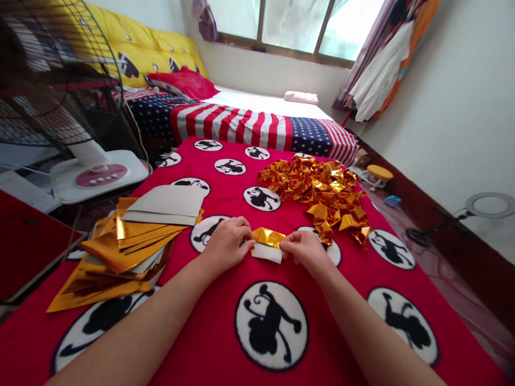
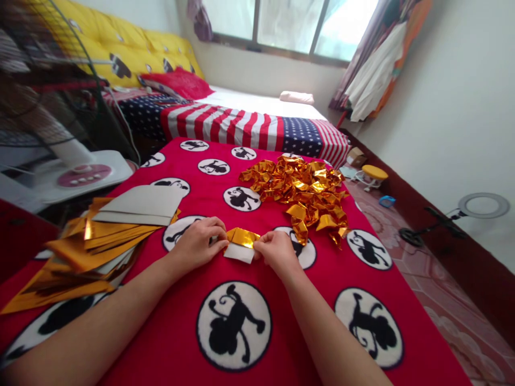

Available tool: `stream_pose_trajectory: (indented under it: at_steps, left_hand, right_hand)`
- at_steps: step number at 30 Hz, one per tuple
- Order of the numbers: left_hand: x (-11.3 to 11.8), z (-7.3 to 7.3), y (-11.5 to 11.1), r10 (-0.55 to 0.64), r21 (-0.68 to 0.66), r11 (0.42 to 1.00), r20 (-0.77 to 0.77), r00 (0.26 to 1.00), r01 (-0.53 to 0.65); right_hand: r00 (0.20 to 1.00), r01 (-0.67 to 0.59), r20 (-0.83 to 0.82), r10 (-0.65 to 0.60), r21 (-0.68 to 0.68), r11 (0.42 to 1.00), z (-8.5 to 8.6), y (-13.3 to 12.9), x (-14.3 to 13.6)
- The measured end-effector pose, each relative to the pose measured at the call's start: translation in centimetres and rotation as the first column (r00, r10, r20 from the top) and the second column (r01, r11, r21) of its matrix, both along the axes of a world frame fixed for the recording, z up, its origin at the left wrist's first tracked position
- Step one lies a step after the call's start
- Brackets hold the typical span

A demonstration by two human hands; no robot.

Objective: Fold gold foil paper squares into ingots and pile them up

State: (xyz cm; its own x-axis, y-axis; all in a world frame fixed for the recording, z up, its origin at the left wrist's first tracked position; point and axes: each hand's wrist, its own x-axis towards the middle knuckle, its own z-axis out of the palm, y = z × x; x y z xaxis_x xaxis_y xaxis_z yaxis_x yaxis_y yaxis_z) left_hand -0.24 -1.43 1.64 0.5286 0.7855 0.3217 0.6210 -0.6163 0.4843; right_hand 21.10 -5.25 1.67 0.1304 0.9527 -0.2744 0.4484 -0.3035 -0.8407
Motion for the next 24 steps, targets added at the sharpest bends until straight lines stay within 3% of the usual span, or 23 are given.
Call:
stream_pose_trajectory:
  at_steps: [2, 4, 10, 13, 16, 18, 21, 24]
  left_hand:
    - [0.0, -0.1, 0.1, -0.015, -0.011, 1.0, 0.022, 1.0, 0.015]
    - [-0.1, 0.0, 0.2, -0.031, -0.017, 0.999, 0.038, 0.999, 0.032]
    - [0.0, -0.1, 0.2, -0.049, -0.023, 0.998, 0.047, 0.998, 0.05]
    - [-0.1, -0.3, 0.2, -0.059, 0.008, 0.998, 0.02, 0.998, 0.059]
    - [0.0, -0.1, 0.1, -0.022, 0.096, 0.995, -0.041, 0.999, 0.026]
    - [0.1, 0.1, 0.0, -0.003, 0.129, 0.992, -0.083, 0.997, 0.014]
    - [0.4, 0.2, -0.2, -0.028, 0.052, 0.998, -0.075, 0.997, 0.032]
    - [0.5, 0.1, -0.3, -0.054, -0.048, 0.997, 0.006, 0.999, 0.055]
  right_hand:
    - [0.998, -0.036, -0.052, 0.034, -0.037, 0.999, 0.0, -1.5, -0.1]
    - [0.999, -0.042, 0.01, 0.042, -0.013, 0.999, 0.0, -2.2, 0.1]
    - [0.934, -0.029, 0.345, -0.091, 0.326, 0.945, 0.1, -1.1, 0.6]
    - [0.932, -0.102, 0.362, -0.009, 0.285, 0.953, 0.2, -0.7, 0.1]
    - [0.956, -0.136, 0.284, 0.07, 0.22, 0.966, 0.2, -1.0, -0.8]
    - [0.979, -0.092, 0.197, 0.051, 0.205, 0.975, 0.2, -1.4, -1.6]
    - [1.0, -0.007, -0.007, 0.008, 0.147, 0.989, 0.2, -2.2, -2.7]
    - [0.977, 0.0, -0.215, 0.012, 0.057, 0.998, 0.3, -2.8, -3.2]
